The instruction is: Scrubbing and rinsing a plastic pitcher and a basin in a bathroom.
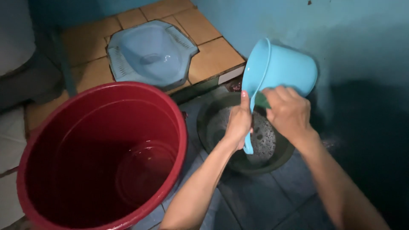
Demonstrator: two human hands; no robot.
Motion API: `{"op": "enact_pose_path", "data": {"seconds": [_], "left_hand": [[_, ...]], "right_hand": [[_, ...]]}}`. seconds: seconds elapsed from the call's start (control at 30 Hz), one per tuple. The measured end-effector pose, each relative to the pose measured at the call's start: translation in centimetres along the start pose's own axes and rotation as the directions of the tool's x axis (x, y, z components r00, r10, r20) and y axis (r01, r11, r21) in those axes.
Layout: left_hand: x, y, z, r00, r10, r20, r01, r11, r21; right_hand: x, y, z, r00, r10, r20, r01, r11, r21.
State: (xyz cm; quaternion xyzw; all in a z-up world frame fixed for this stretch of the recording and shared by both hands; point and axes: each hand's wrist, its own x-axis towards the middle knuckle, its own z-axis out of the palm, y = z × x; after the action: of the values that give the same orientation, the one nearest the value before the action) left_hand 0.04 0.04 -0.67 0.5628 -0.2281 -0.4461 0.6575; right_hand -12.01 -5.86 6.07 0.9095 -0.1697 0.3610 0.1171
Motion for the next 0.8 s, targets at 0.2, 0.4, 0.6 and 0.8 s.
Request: {"op": "enact_pose_path", "data": {"seconds": [0.2, 0.4, 0.6, 0.8], "left_hand": [[0.5, -1.2, 0.0, 0.992, -0.112, 0.053, 0.115, 0.992, -0.057], [-1.3, -1.0, 0.3, 0.978, -0.158, 0.139, 0.170, 0.982, -0.081], [0.4, -3.5, 0.0, 0.986, -0.062, 0.156, 0.089, 0.981, -0.173], [-1.9, -2.1, -0.2, 0.989, -0.033, 0.146, 0.045, 0.996, -0.079]], "right_hand": [[-1.0, 0.4, 1.3, 1.000, -0.026, 0.000, 0.026, 0.989, -0.148], [1.5, 0.4, 2.1, 0.931, 0.225, -0.289, -0.234, 0.972, 0.003], [1.8, -1.2, 2.5, 0.913, 0.359, -0.191, -0.382, 0.919, -0.100], [2.0, 4.1, 0.9, 0.878, 0.246, -0.410, -0.368, 0.895, -0.251]]}}
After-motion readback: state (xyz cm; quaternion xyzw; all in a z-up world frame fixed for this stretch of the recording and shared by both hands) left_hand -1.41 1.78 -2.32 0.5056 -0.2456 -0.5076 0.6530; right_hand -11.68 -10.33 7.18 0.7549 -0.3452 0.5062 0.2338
